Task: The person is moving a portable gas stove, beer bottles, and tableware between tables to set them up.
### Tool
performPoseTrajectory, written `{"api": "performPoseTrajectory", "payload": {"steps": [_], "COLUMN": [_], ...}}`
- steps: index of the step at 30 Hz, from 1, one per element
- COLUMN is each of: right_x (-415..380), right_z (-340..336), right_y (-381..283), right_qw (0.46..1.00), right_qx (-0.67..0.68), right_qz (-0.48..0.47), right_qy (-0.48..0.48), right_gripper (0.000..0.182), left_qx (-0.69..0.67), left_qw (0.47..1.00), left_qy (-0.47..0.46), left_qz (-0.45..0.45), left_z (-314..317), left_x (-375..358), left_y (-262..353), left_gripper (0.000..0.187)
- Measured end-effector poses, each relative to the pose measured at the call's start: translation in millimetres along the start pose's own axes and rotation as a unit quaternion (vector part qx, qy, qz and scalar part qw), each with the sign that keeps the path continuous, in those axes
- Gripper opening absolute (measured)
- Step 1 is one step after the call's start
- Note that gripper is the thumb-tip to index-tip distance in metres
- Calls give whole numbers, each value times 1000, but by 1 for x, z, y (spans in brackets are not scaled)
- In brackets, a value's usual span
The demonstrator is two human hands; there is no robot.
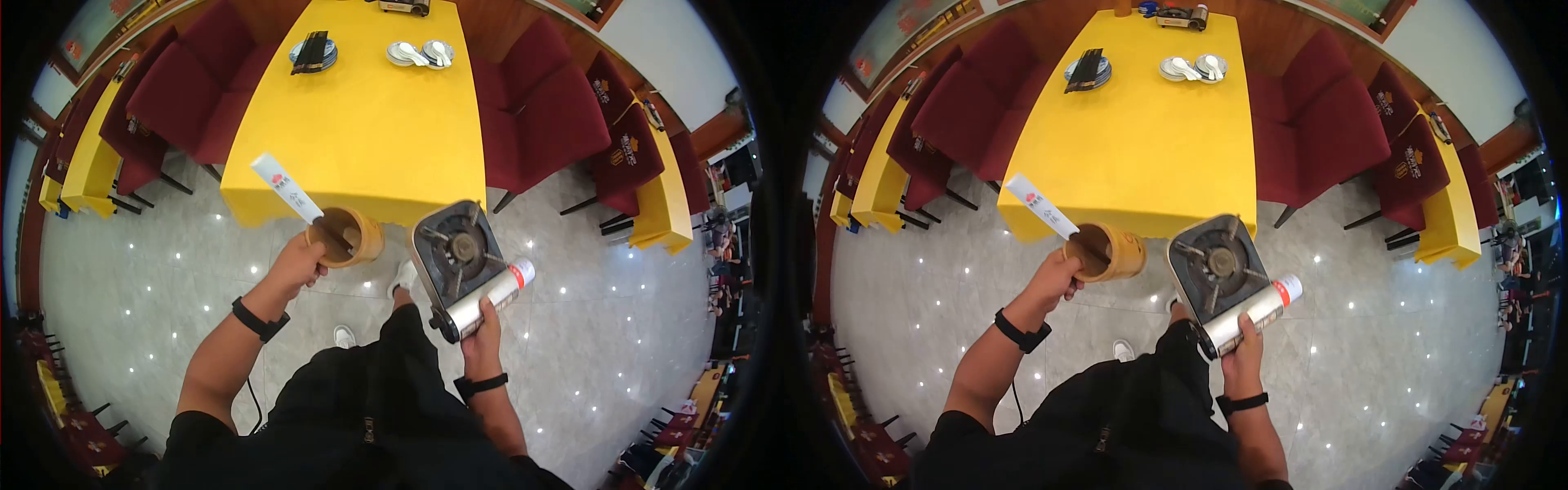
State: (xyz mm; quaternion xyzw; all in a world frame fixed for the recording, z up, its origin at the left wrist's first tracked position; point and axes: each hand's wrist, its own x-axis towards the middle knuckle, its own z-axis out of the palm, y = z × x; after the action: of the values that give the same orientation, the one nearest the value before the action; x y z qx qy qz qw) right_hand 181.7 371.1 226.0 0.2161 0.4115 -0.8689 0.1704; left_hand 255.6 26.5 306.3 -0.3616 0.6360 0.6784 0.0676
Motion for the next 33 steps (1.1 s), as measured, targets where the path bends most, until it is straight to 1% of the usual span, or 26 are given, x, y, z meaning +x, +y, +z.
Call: {"api": "performPoseTrajectory", "payload": {"steps": [1, 4, 7, 8, 9, 11, 12, 14, 15, 17, 21, 22, 23, 25, 26, 27, 29, 30, 32, 33], "right_x": [18, 89, 167, 182, 200, 236, 259, 302, 305, 320, 330, 331, 331, 331, 331, 329, 319, 319, 319, 319], "right_z": [6, 61, 105, 120, 137, 171, 182, 203, 209, 222, 245, 252, 252, 256, 258, 260, 270, 271, 269, 268], "right_y": [-4, -14, -18, -16, -17, -17, -14, -2, 7, 18, 27, 29, 28, 26, 26, 26, 32, 31, 33, 34], "right_qw": [1000, 999, 996, 996, 996, 998, 999, 999, 999, 999, 997, 997, 997, 995, 995, 995, 991, 992, 992, 992], "right_qx": [-7, -24, -25, -25, -24, -20, -17, -40, -42, -33, -23, -37, -36, -45, -54, -49, -52, -46, -60, -56], "right_qz": [3, 5, 34, 29, 49, 28, 11, 14, 7, -4, -47, -56, -54, -22, -21, -21, -12, -14, 6, 6], "right_qy": [-14, -43, -75, -79, -67, -43, -46, -22, -13, 7, 54, 47, 46, 83, 80, 79, 121, 120, 112, 114], "right_gripper": [40, 40, 39, 39, 39, 39, 37, 35, 35, 38, 43, 48, 48, 53, 59, 59, 56, 56, 65, 65], "left_qx": [5, 9, -19, -13, -17, 27, 23, 23, 24, 18, 56, 60, 61, 23, 27, 20, 20, 17, 18, 23], "left_qw": [1000, 1000, 998, 998, 997, 993, 993, 990, 990, 984, 980, 979, 978, 980, 980, 979, 980, 979, 979, 980], "left_qy": [2, 16, 58, 55, 62, 102, 107, 115, 114, 158, 165, 168, 170, 171, 173, 177, 171, 172, 169, 168], "left_qz": [-7, -5, -23, -31, -35, -45, -51, -76, -85, -79, -98, -103, -103, -100, -98, -101, -104, -107, -111, -103], "left_z": [4, 3, 8, 3, 5, 14, 12, 6, 3, 7, 2, -3, 1, 6, 7, 9, 1, 1, -1, -3], "left_x": [7, 59, 121, 134, 143, 170, 189, 226, 227, 243, 276, 283, 285, 289, 294, 297, 304, 308, 315, 317], "left_y": [12, 55, 81, 86, 99, 122, 123, 134, 135, 146, 159, 161, 161, 164, 166, 167, 172, 174, 176, 177], "left_gripper": [20, 17, 17, 18, 18, 18, 18, 18, 18, 16, 19, 18, 18, 17, 17, 17, 16, 17, 18, 18]}}
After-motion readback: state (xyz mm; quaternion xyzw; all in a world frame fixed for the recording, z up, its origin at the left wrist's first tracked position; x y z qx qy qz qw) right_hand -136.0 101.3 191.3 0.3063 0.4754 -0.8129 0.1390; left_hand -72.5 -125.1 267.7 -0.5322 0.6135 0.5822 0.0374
